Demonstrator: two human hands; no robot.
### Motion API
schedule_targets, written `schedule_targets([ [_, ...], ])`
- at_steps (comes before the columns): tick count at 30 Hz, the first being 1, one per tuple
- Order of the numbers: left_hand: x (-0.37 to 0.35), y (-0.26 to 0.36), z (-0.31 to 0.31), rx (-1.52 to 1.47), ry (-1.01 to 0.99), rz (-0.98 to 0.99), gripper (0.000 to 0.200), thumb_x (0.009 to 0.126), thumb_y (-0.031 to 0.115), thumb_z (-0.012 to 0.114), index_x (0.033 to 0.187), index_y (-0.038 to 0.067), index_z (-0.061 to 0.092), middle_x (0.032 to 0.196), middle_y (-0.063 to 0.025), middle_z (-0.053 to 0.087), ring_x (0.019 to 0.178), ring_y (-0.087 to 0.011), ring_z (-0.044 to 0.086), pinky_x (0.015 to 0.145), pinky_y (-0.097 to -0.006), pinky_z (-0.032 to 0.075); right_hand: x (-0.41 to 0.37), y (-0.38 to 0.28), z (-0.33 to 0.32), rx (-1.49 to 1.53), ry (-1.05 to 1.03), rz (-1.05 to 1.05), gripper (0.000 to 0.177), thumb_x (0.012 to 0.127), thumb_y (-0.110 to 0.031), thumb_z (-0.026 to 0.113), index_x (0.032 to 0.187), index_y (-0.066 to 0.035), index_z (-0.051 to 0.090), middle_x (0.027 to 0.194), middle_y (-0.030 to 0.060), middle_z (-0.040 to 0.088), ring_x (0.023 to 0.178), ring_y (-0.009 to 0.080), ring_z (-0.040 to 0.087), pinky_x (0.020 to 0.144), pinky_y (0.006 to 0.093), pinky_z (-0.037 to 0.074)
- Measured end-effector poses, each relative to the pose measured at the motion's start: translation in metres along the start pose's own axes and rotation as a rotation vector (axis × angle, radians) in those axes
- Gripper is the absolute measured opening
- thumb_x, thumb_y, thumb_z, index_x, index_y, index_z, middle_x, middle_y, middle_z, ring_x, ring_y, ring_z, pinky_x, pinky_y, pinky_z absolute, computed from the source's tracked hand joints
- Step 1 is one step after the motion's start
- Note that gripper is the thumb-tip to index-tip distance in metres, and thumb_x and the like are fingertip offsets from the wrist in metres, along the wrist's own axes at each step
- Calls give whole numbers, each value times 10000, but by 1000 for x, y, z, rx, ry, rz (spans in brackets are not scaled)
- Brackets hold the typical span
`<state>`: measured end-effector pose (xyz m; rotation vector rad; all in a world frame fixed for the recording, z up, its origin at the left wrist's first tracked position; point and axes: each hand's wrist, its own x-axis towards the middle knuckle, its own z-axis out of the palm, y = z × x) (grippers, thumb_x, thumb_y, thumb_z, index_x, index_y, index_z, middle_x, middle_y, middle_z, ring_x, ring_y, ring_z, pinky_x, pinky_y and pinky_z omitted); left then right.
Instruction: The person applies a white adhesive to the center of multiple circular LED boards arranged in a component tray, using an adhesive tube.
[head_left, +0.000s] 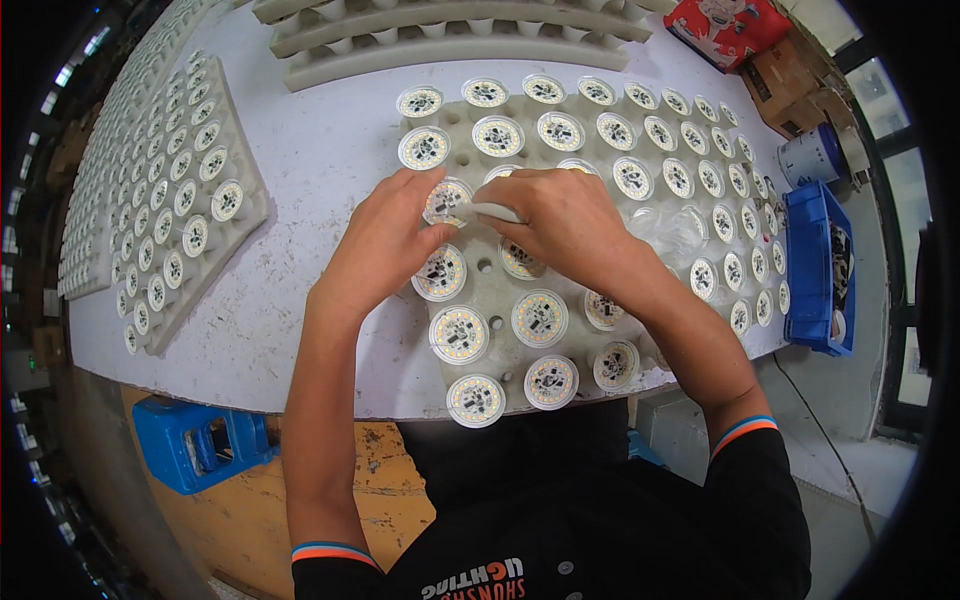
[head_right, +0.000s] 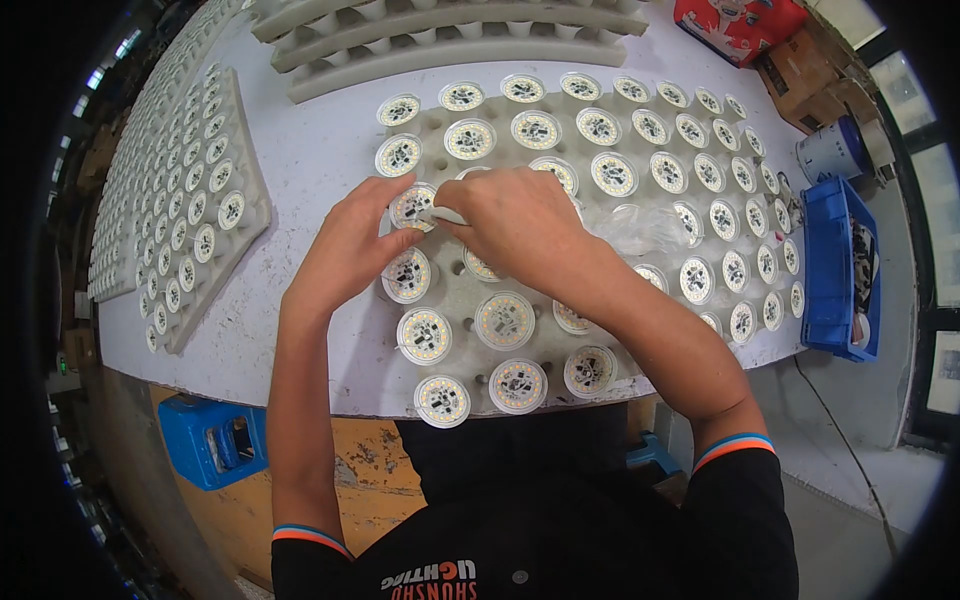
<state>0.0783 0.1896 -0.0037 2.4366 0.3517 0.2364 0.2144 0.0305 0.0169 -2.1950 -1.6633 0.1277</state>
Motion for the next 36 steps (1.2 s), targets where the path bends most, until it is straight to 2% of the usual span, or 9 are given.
schedule_targets([
  [11, -1, 2, -3, -45, -8, -33, 563, 789, 132, 759, 1299, 8, 555, 1211, -176, 612, 1122, -333, 599, 957, -405, 468, -1, 0, 0, 29, 10, 34, 197, 852, -264, 669, 977, -117, 711, 806, 132, 699, 754, 338, 680, 647, 455, 528],
  [14, -7, -3, -7, 17, 54, 11, 519, 797, 118, 752, 1278, 20, 580, 1158, -138, 642, 1022, -255, 633, 901, -364, 492, -7, 5, 2, 207, 195, 19, 220, 863, -252, 673, 1031, -114, 707, 844, 127, 707, 763, 341, 676, 650, 443, 522],
  [17, -2, 0, -23, -86, 171, -101, 411, 822, 112, 734, 1211, 25, 631, 1044, -83, 669, 889, -151, 615, 810, -302, 498, -11, 9, 1, 273, 275, 46, 240, 871, -234, 674, 1077, -113, 700, 897, 123, 714, 788, 342, 674, 675, 435, 522],
  [18, 2, 4, -27, -113, 264, -119, 247, 858, 100, 692, 1090, 14, 678, 930, -44, 668, 797, -92, 570, 738, -260, 481, -12, 11, 0, 278, 282, 46, 238, 874, -232, 672, 1079, -114, 701, 910, 124, 714, 798, 341, 674, 683, 435, 522],
  [21, 24, -3, -30, -76, 341, -163, 159, 881, 92, 657, 1008, 0, 685, 876, -43, 662, 776, -97, 569, 719, -264, 478, -13, 13, 0, 297, 289, 47, 233, 883, -228, 665, 1083, -115, 702, 940, 126, 715, 824, 339, 674, 707, 436, 523],
  [22, 33, -10, -27, -77, 376, -119, 149, 859, 146, 663, 937, 21, 686, 880, -110, 660, 752, -213, 608, 722, -348, 500, -14, 13, 0, 307, 285, 51, 231, 884, -228, 664, 1083, -115, 702, 945, 126, 715, 830, 339, 674, 712, 435, 523],
  [28, 64, -24, -18, 115, 239, -127, 177, 809, 176, 684, 894, 23, 709, 900, -135, 670, 855, -280, 648, 751, -408, 504, -17, 14, -4, 333, 277, 67, 231, 887, -225, 662, 1082, -109, 701, 947, 124, 715, 833, 336, 675, 715, 433, 523],
  [31, 70, -25, -16, 159, 139, -106, 173, 793, 172, 696, 867, 17, 716, 887, -143, 678, 835, -283, 655, 732, -405, 508, -17, 15, -3, 336, 271, 68, 232, 885, -224, 664, 1081, -106, 702, 945, 125, 715, 830, 336, 674, 713, 431, 523],
  [36, 81, -28, -16, 72, 46, -185, 198, 788, 181, 709, 873, 2, 698, 858, -128, 657, 777, -239, 625, 732, -373, 495, -16, 15, 0, 336, 273, 69, 232, 881, -229, 670, 1074, -105, 704, 934, 126, 714, 820, 336, 674, 708, 428, 523],
])
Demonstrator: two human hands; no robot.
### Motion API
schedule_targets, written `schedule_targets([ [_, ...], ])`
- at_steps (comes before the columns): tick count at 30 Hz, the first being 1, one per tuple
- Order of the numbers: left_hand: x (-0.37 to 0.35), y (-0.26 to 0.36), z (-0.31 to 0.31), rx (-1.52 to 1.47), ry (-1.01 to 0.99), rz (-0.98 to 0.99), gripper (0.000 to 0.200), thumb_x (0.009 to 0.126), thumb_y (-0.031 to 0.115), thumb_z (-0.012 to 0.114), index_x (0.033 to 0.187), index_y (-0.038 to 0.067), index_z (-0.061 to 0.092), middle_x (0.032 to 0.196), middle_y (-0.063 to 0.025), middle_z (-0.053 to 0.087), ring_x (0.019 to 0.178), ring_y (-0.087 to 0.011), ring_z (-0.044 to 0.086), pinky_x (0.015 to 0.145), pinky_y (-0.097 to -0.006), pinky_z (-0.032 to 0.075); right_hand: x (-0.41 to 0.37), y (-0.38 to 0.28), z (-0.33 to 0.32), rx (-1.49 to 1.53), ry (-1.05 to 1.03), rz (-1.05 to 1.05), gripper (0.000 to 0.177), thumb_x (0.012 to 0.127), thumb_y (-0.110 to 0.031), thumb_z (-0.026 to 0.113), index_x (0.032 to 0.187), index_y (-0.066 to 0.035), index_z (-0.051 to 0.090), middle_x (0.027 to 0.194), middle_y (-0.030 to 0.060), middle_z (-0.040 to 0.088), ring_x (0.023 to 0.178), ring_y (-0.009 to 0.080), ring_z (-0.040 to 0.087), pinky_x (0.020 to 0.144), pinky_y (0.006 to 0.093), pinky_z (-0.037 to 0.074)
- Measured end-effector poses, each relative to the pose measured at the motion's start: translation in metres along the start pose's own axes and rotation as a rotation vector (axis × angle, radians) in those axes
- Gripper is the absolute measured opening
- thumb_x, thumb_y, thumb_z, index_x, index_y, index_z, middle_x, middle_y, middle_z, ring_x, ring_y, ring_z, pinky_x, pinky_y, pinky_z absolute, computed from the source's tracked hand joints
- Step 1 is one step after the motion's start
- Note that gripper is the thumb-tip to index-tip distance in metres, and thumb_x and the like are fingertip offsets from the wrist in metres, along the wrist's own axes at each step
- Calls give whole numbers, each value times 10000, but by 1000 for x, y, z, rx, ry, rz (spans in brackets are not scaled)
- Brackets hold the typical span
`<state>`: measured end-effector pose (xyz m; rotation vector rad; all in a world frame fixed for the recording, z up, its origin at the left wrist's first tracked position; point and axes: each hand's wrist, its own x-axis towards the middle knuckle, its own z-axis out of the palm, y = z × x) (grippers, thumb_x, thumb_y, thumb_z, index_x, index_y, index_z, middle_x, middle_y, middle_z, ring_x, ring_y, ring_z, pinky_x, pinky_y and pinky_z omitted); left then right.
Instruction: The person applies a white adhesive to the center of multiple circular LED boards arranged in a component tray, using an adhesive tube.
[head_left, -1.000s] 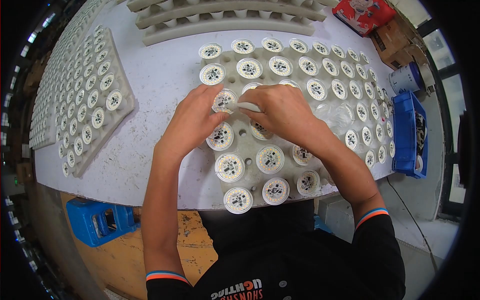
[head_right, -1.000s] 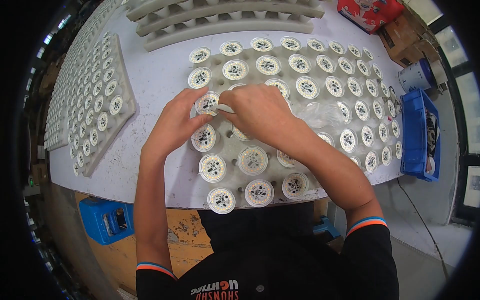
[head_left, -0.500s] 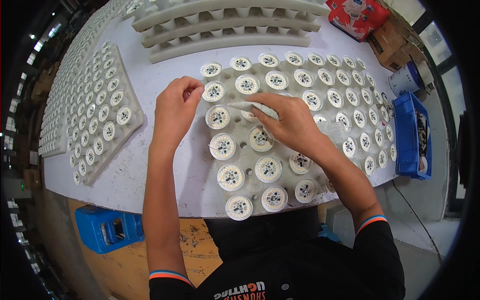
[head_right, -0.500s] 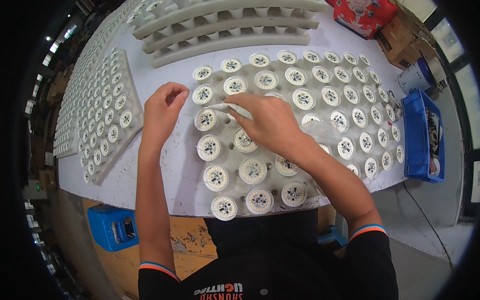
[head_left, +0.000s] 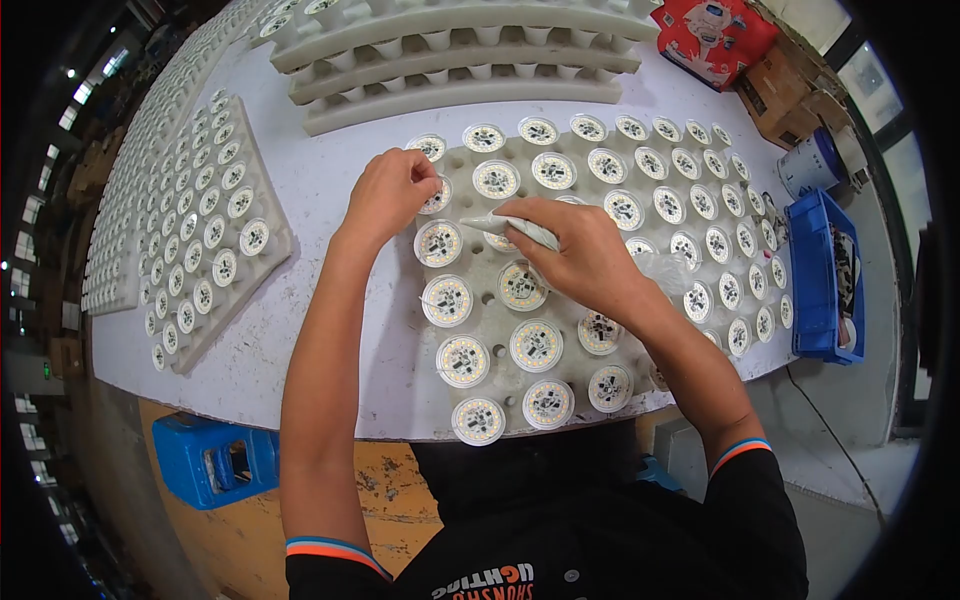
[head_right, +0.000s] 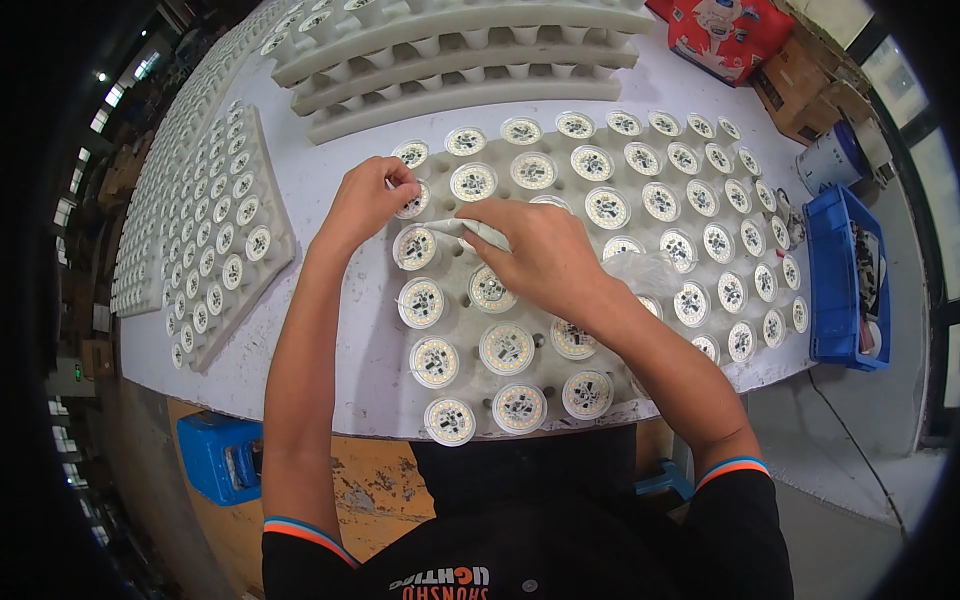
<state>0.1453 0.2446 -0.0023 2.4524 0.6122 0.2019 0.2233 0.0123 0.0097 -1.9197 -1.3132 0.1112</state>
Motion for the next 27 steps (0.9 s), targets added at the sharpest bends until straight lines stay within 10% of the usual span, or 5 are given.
schedule_targets([
  [10, -50, -13, 13, 72, 321, 111, 167, 860, 161, 631, 876, -5, 637, 824, -118, 645, 707, -227, 578, 674, -375, 473, 1, -1, 0, -26, 4, 19, 237, 864, -220, 701, 1069, -100, 710, 935, 125, 716, 801, 332, 682, 694, 406, 533],
  [27, -44, -5, 20, -68, 146, -124, 536, 781, 288, 781, 1212, 10, 625, 1015, -132, 673, 834, -223, 657, 761, -353, 523, 26, -11, -11, -217, -10, -94, 246, 837, -265, 710, 1056, -151, 714, 831, 112, 710, 742, 321, 676, 657, 425, 521],
])
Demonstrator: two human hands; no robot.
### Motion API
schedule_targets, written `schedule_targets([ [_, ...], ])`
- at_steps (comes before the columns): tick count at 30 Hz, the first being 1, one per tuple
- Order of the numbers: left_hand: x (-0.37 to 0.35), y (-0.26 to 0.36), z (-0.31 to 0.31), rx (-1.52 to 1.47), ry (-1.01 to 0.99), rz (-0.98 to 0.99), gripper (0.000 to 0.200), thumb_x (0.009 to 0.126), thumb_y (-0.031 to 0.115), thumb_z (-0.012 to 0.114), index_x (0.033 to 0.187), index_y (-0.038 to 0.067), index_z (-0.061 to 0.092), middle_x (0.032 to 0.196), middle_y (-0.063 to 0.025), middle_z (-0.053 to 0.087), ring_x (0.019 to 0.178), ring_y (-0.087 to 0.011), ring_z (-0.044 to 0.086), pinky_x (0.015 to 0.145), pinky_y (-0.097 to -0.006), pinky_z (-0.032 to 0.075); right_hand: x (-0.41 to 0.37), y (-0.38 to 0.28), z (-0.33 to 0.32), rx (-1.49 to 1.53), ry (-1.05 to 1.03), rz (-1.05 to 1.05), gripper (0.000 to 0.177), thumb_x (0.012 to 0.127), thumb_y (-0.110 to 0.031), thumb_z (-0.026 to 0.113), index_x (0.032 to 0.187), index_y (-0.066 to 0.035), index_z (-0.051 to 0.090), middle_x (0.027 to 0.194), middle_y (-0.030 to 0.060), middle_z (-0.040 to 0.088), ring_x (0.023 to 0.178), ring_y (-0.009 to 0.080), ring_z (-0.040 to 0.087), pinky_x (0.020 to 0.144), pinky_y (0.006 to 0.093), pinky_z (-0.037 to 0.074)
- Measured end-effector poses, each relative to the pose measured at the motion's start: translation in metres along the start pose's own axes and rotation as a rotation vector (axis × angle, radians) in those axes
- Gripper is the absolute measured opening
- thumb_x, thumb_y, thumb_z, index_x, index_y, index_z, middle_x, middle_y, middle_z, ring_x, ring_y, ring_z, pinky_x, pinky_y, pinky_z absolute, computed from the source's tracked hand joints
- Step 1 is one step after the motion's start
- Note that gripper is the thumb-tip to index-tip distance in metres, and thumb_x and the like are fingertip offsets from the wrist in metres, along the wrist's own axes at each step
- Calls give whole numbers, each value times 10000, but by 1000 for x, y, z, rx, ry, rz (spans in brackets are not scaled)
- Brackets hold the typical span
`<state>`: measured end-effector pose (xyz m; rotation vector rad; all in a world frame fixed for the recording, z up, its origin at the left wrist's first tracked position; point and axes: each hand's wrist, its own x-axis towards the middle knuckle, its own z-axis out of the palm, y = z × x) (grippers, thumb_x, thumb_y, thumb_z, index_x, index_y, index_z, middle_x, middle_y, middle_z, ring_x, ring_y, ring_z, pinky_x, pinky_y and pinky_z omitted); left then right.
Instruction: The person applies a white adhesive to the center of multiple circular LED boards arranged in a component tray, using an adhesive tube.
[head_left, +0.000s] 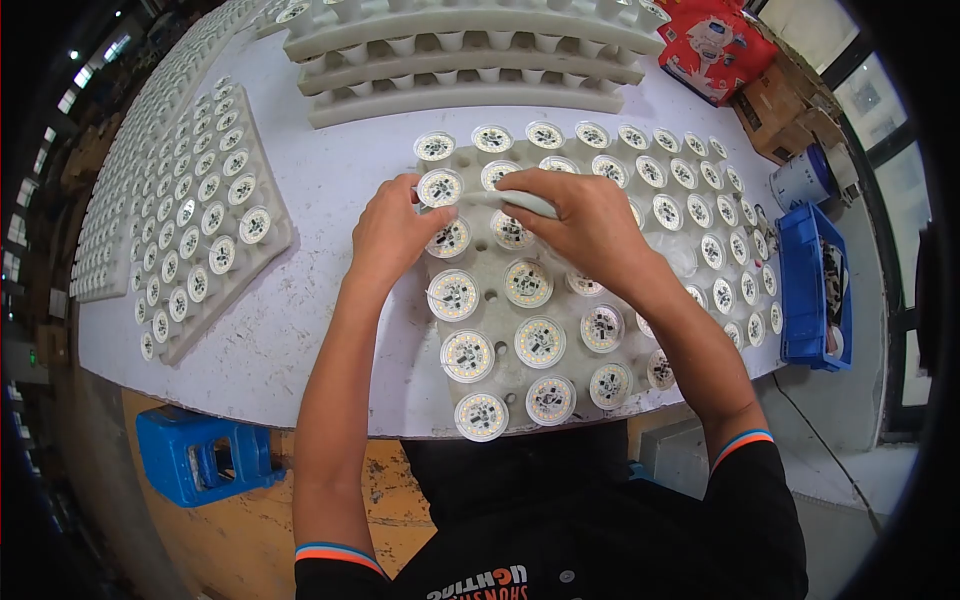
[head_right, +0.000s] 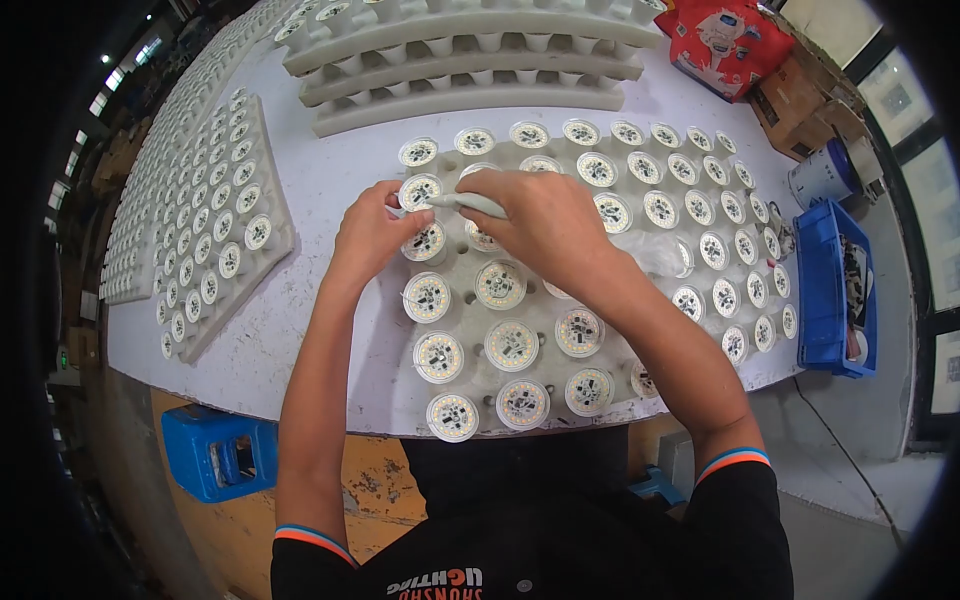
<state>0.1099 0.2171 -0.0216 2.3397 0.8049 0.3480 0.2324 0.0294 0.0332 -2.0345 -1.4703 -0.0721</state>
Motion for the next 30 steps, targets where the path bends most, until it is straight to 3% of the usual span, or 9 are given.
schedule_targets([
  [7, 7, -2, -5, -93, -55, 132, 495, 775, 208, 773, 1213, 18, 644, 1055, -141, 674, 860, -212, 642, 787, -347, 522, 18, 13, 19, -117, -100, 42, 265, 822, -256, 718, 1071, -168, 718, 874, 95, 718, 774, 308, 680, 677, 424, 527],
  [16, 8, 7, -14, -151, -156, 100, 506, 781, 157, 767, 1248, 21, 629, 1083, -147, 673, 920, -213, 642, 814, -352, 523, 28, 12, 26, -181, -205, 89, 268, 827, -274, 707, 1073, -170, 724, 846, 91, 719, 745, 293, 682, 668, 426, 526],
  [30, 7, 11, -14, -96, -152, 115, 518, 783, 134, 754, 1269, 21, 614, 1092, -150, 674, 931, -233, 646, 824, -361, 524, 31, 11, 30, -195, -251, 84, 242, 822, -243, 689, 1046, -159, 727, 835, 97, 717, 743, 297, 685, 675, 434, 526],
])
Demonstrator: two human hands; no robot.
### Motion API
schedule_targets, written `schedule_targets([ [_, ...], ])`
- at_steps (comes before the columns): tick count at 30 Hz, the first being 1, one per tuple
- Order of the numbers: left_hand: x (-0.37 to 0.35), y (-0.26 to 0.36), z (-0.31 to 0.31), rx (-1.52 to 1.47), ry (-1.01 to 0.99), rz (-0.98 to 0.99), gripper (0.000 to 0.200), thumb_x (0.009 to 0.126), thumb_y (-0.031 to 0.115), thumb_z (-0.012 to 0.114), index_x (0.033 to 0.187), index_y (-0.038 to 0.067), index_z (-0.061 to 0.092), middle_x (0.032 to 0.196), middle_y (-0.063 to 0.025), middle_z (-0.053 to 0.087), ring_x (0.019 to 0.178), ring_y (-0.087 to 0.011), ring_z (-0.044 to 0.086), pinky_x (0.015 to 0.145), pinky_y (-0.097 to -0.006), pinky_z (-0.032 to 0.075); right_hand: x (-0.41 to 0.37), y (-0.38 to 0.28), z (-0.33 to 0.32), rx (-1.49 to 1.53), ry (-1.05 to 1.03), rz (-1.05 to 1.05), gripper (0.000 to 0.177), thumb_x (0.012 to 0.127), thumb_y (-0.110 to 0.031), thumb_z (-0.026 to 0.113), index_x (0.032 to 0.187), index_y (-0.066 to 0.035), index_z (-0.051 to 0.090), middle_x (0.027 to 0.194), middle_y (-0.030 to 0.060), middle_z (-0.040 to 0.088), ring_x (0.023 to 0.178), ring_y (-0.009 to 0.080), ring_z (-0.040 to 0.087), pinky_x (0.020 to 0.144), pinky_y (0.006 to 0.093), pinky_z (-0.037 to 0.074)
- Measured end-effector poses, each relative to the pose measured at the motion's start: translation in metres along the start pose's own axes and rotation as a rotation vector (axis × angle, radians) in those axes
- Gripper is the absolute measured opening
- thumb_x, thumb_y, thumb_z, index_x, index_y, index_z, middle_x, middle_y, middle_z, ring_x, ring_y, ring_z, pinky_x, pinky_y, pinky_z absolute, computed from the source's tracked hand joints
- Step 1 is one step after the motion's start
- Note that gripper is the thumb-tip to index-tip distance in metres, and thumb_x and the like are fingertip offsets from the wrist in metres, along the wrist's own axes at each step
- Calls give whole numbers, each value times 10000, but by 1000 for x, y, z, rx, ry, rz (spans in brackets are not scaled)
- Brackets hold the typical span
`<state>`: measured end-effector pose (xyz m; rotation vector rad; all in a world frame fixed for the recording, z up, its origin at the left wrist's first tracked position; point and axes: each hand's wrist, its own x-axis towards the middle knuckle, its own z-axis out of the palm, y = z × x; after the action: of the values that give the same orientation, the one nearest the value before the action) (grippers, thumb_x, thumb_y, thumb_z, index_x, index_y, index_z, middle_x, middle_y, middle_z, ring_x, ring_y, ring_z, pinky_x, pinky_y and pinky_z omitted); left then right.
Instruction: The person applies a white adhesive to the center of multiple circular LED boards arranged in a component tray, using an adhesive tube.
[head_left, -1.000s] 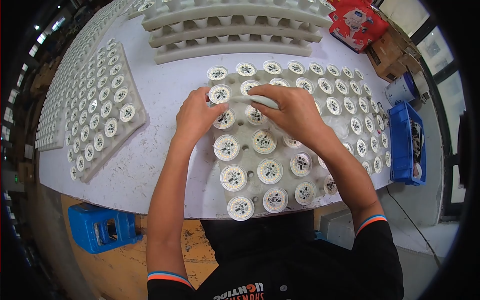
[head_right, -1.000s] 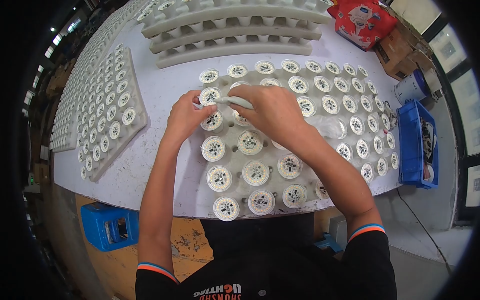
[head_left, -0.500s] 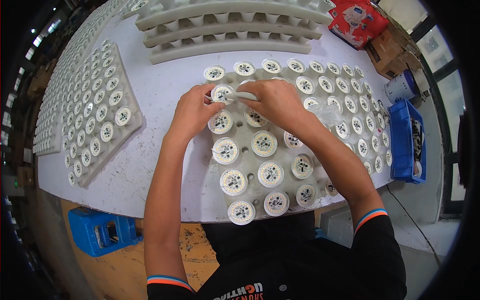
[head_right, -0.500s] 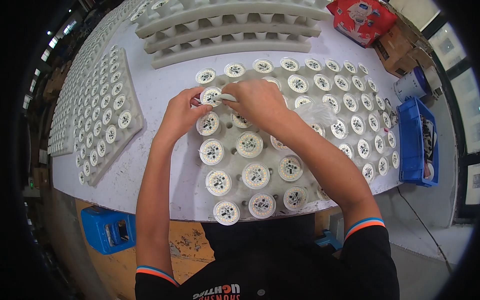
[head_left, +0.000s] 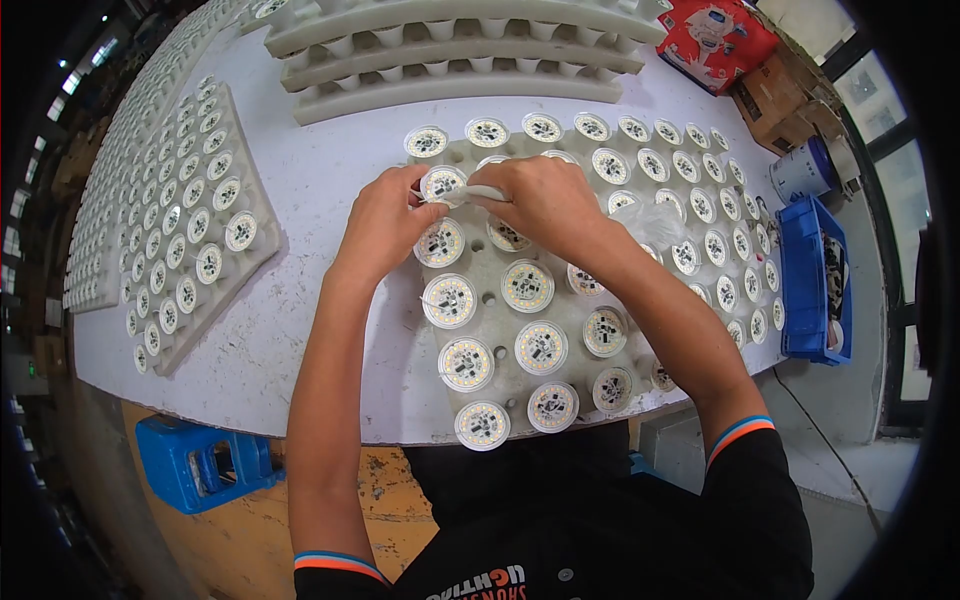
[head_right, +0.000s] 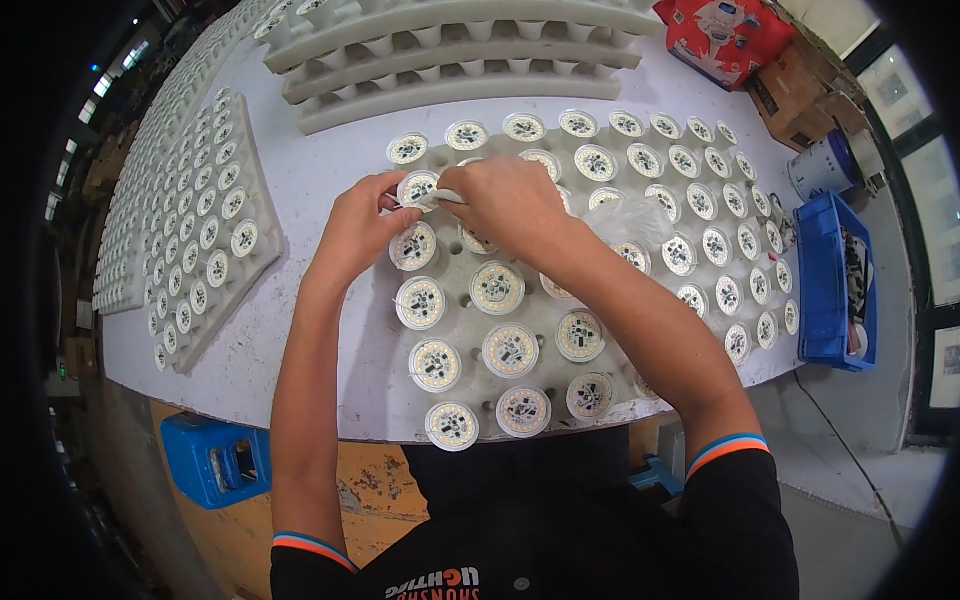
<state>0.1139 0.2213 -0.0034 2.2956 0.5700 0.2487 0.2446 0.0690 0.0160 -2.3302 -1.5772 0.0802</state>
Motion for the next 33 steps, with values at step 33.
schedule_targets([
  [33, -1, -5, -1, -36, 7, 15, 465, 800, 124, 741, 1239, 21, 628, 1030, -120, 691, 882, -191, 642, 791, -341, 526, -3, 4, 1, 129, 116, 44, 239, 877, -329, 654, 1024, -153, 718, 828, 133, 708, 752, 340, 676, 654, 462, 516],
])
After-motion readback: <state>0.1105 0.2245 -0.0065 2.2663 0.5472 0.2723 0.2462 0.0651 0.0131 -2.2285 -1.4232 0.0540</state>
